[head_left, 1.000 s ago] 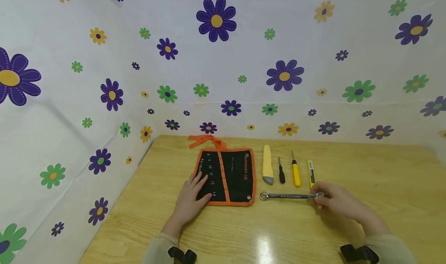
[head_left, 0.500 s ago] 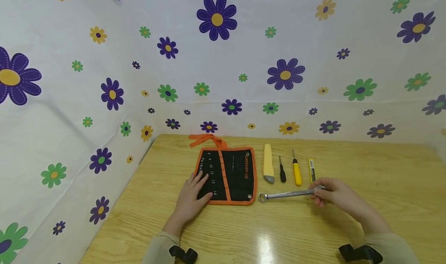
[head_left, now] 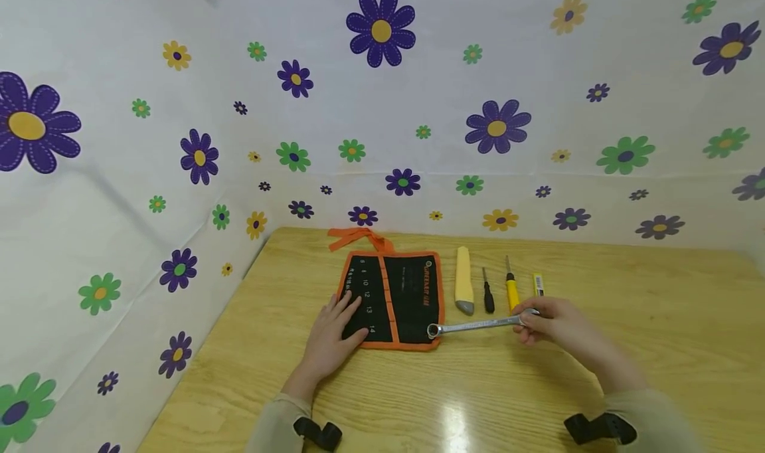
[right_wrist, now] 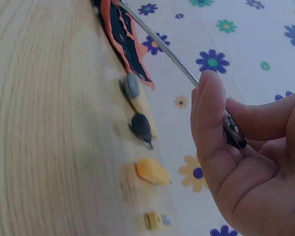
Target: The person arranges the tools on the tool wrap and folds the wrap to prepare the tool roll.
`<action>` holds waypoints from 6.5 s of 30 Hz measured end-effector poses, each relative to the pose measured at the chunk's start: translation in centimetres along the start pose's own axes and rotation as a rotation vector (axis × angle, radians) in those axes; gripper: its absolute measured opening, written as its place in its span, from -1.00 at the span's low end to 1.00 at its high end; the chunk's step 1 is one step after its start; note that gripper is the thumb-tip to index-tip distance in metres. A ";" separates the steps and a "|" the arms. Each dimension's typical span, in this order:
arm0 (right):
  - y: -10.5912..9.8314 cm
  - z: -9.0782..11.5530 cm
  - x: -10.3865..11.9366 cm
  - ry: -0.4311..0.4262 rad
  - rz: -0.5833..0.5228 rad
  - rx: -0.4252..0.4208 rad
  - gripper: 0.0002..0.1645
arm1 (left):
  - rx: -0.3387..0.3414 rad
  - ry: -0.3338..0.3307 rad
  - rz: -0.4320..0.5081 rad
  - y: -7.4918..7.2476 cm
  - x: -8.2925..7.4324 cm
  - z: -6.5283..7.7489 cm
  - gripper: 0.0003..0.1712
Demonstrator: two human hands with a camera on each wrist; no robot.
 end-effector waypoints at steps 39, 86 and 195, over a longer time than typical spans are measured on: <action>4.7 -3.9 -1.0 -0.017 0.118 -0.160 -0.70 | 0.010 0.002 -0.024 0.0 0.1 -0.2 -0.16; 6.4 -5.0 -1.1 -0.054 0.223 -0.190 -0.71 | 0.023 -0.011 -0.033 -0.3 0.2 -0.2 -0.05; 11.4 -11.3 0.1 -0.235 0.750 0.024 -0.70 | 0.013 0.033 -0.046 -0.4 0.0 -0.2 0.11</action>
Point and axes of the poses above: each hand's wrist, its own z-axis away from the middle knuckle, its own y-axis out of the palm, x = y × z, the point moved 3 cm from there along -z, towards the middle knuckle, and after that the axes turned 13 degrees about -z, right-handed, at the moved point
